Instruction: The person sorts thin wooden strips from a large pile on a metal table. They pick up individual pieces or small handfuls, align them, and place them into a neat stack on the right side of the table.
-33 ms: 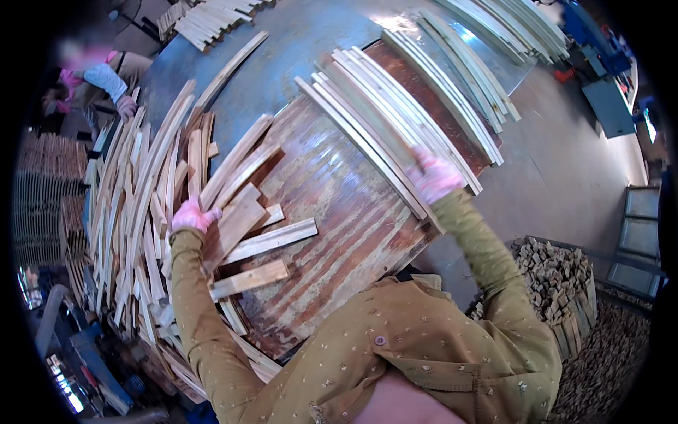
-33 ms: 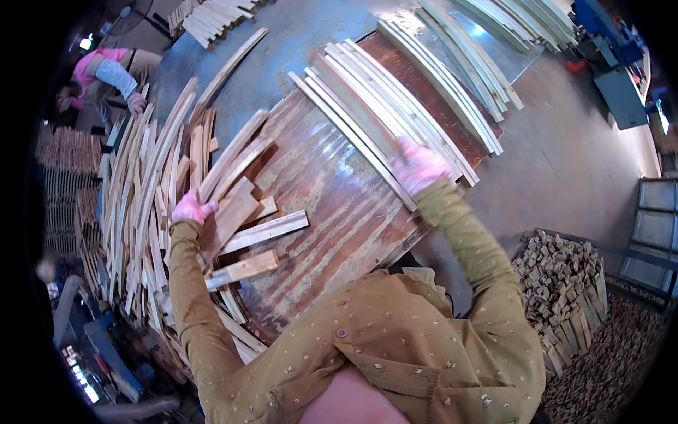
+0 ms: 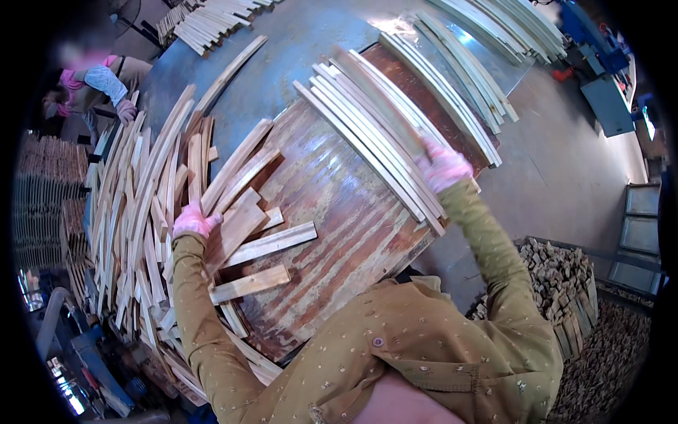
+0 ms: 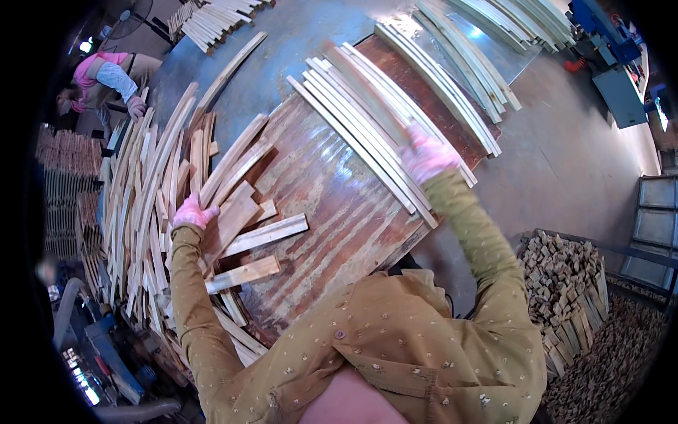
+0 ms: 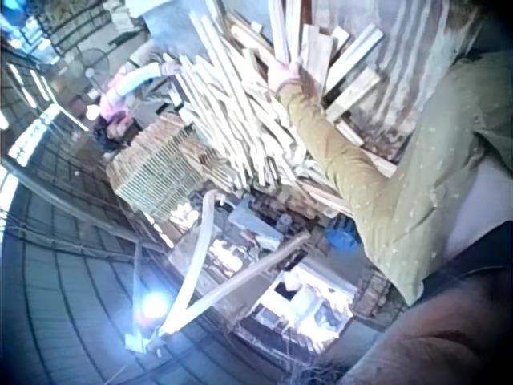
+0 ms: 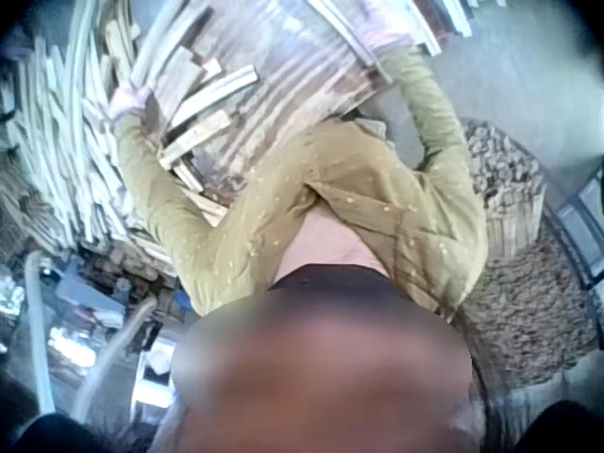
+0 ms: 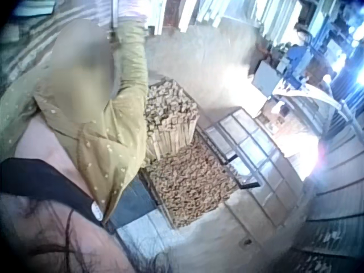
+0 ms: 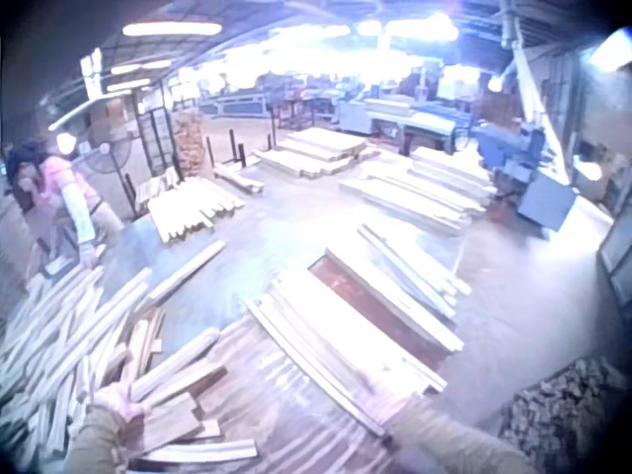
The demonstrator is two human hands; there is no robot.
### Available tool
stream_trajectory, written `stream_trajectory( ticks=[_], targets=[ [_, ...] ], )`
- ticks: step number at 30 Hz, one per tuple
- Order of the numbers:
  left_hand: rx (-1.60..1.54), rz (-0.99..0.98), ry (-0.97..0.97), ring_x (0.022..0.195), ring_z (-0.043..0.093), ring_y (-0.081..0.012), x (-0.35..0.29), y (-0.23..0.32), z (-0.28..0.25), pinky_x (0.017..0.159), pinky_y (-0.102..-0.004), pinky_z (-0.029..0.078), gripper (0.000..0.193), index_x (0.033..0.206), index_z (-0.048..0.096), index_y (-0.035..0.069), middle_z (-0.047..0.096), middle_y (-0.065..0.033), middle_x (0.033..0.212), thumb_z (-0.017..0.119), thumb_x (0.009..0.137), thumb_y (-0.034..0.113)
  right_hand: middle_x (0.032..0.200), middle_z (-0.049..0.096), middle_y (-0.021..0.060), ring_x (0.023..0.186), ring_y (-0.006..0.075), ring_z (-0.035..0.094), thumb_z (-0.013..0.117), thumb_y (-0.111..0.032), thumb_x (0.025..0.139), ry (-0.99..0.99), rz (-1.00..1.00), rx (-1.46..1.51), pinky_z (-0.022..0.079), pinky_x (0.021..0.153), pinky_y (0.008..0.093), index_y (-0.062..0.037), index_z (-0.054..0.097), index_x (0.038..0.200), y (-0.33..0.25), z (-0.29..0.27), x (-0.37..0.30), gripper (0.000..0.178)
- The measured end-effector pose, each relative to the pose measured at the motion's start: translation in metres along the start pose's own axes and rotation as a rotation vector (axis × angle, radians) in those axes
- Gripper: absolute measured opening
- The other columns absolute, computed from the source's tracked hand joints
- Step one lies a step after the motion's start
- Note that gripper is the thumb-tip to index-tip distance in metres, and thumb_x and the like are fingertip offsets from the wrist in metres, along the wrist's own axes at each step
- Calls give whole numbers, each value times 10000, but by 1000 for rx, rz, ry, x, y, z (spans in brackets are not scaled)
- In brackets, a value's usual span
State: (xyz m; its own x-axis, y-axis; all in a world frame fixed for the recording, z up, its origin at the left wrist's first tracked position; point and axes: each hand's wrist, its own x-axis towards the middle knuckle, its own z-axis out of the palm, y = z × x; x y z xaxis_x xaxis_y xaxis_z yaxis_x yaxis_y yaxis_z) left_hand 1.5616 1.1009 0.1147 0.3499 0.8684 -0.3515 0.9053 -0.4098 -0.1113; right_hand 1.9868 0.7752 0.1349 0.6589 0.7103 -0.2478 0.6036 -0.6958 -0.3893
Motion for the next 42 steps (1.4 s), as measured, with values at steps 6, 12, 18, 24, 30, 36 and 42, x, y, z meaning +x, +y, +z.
stream_trajectory(
  ticks=[6,12,18,24,30,36,42],
  targets=[
    [190,-18,-4,1119,583,-367,-7,6,17,937,-490,452,928,1494,217,126,546,-200,1270,740,760,344,1034,647,219,962,390,632,595,-358,882,132,-26,-297,504,840,479,-94,514,1230,99,-14,119,444],
    [-109,102,389,1131,574,-380,-37,8,-36,957,-451,461,837,1448,306,77,551,-227,1267,749,764,266,1400,469,161,1256,307,502,794,-534,637,255,243,-199,429,1002,457,-77,246,1480,156,8,167,1104],
    [-1339,317,273,932,648,-267,-66,53,-143,806,-347,553,682,1367,360,-30,604,-214,1157,679,871,311,1490,332,230,1368,330,360,765,-450,741,391,-66,-212,310,1117,430,-27,272,1473,105,7,157,979],
    [-1918,203,86,864,657,-345,-11,124,-43,822,-455,565,591,1237,483,-57,639,-239,988,680,868,360,1279,529,149,1173,227,517,700,-324,858,-522,-401,1275,440,1012,355,-37,410,1401,-101,85,2,678],
    [-2162,-257,-357,718,622,-293,-18,181,96,654,-475,562,559,1164,526,42,617,-152,905,468,952,556,954,612,26,827,135,568,764,-279,785,-820,-3,1303,508,776,284,-39,506,1296,-74,150,-22,621],
    [-2686,-238,-545,793,582,-319,-51,188,160,670,-478,529,687,1228,522,8,600,-162,943,356,954,616,855,599,31,601,84,539,619,-376,920,-1030,150,1631,449,460,227,-81,516,1233,-31,137,-38,443],
    [-2616,-198,-629,752,580,-276,-66,204,143,635,-424,541,559,1180,542,4,598,-142,956,608,898,483,1090,619,112,762,169,652,676,-232,837,-991,-157,1968,575,610,283,33,363,1393,-24,64,-41,690]
  ],
)
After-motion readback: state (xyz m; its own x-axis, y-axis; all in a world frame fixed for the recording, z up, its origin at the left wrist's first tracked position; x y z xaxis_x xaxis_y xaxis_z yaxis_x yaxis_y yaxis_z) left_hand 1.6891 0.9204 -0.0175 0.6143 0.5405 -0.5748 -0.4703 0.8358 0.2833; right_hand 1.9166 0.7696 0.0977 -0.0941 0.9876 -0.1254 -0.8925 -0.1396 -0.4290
